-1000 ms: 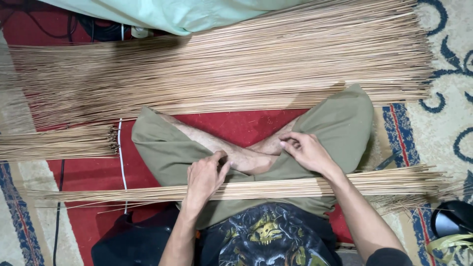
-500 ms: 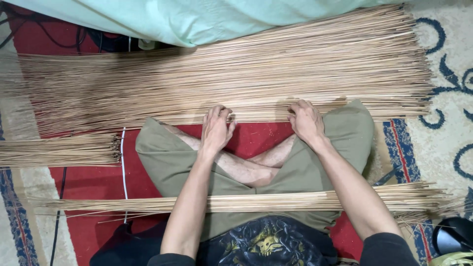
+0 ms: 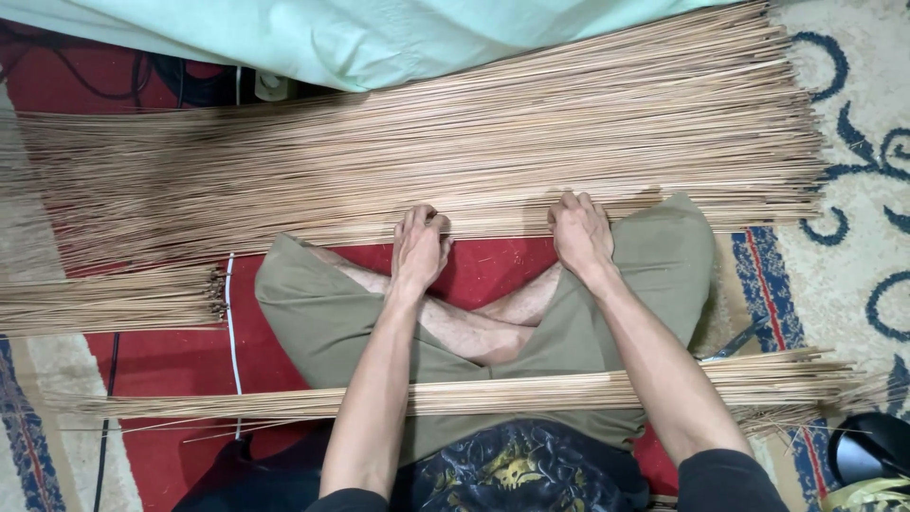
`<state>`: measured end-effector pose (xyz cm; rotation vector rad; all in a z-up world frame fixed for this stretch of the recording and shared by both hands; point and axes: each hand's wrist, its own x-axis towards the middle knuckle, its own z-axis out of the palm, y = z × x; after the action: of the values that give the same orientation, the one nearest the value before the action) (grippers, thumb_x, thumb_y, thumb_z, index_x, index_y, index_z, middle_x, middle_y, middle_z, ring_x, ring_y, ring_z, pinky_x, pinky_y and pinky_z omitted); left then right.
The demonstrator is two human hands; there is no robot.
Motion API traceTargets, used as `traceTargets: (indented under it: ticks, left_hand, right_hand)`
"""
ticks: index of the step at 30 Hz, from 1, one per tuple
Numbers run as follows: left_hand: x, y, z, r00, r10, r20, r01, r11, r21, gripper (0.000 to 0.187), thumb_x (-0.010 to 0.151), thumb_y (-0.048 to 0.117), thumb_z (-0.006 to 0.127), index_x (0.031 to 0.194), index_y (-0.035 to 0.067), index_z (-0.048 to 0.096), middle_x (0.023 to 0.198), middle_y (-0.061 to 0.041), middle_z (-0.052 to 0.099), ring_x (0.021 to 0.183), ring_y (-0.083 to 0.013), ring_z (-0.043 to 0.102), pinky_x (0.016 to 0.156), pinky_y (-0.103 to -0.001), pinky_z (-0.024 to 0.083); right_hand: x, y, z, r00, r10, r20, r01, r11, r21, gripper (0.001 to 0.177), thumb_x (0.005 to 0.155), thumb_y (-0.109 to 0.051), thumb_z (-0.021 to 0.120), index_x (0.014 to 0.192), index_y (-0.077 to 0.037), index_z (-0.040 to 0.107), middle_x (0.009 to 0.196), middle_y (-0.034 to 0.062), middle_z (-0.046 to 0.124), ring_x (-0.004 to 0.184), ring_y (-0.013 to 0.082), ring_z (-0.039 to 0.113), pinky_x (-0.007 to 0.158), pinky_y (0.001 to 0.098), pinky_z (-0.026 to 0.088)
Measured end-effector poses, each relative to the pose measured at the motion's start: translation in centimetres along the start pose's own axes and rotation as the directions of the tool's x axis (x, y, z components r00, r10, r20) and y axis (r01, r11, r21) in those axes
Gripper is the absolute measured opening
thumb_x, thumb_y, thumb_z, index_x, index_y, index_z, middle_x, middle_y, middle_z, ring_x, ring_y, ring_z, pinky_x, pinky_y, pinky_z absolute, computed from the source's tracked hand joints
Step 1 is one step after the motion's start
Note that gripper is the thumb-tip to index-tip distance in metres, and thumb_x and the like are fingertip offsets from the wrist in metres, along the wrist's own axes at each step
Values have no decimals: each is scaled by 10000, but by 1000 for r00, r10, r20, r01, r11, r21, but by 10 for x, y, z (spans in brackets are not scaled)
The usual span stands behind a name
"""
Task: Trimming bundles of thin bamboo sticks to a uniform length using scissors while sitting on the floor.
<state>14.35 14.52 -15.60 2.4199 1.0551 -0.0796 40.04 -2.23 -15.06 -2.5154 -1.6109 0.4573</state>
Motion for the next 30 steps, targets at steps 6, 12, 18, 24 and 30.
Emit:
traceTargets:
  ticks: [6,12,18,24,30]
  left_hand:
    - [-2,2,-8,999,13,-40,-12,1000,20,231,955,280,694,1166,187,714,1263,-55,579,1346,-238,491,1182,-473,347]
    - [-8,8,-27,971,89,-222,-93,996,-4,150,1040,233,591,1122,206,714,1111,-15,655,1210,-197,597,1187,-468,324]
    - [-13,23,-60,877,223,-426,-237,971,21,131,1082,299,560,1148,245,660,947,42,642,1045,-150,659,1104,-431,405]
    - [-43,59,-119,696,404,-593,-440,893,93,60,1005,235,686,1043,205,721,901,33,646,920,-168,661,824,-321,493]
    - [-127,73,-145,709,456,-538,-468,875,125,55,1004,232,688,1036,203,722,882,14,633,868,-191,662,738,-307,493]
  right_hand:
    - [-10,-12,-18,998,-1,-61,3,1000,25,46,982,-234,640,989,-201,671,992,13,595,1073,235,570,925,382,470]
    - [-14,-10,-21,956,-52,-288,62,998,25,67,1035,-254,580,1037,-206,626,966,-6,587,1085,205,598,1012,380,430]
    - [-24,-10,-54,868,-108,-484,153,987,55,97,1082,-238,594,1141,-194,657,1009,7,615,1085,199,630,1056,398,397]
    - [-57,-6,-96,790,-161,-591,260,962,85,73,1054,-245,659,1088,-205,710,970,-4,620,990,212,658,1002,378,442]
    - [-128,-19,-114,820,-131,-558,282,939,195,76,987,-233,710,1053,-223,747,967,-15,665,983,206,687,984,367,473]
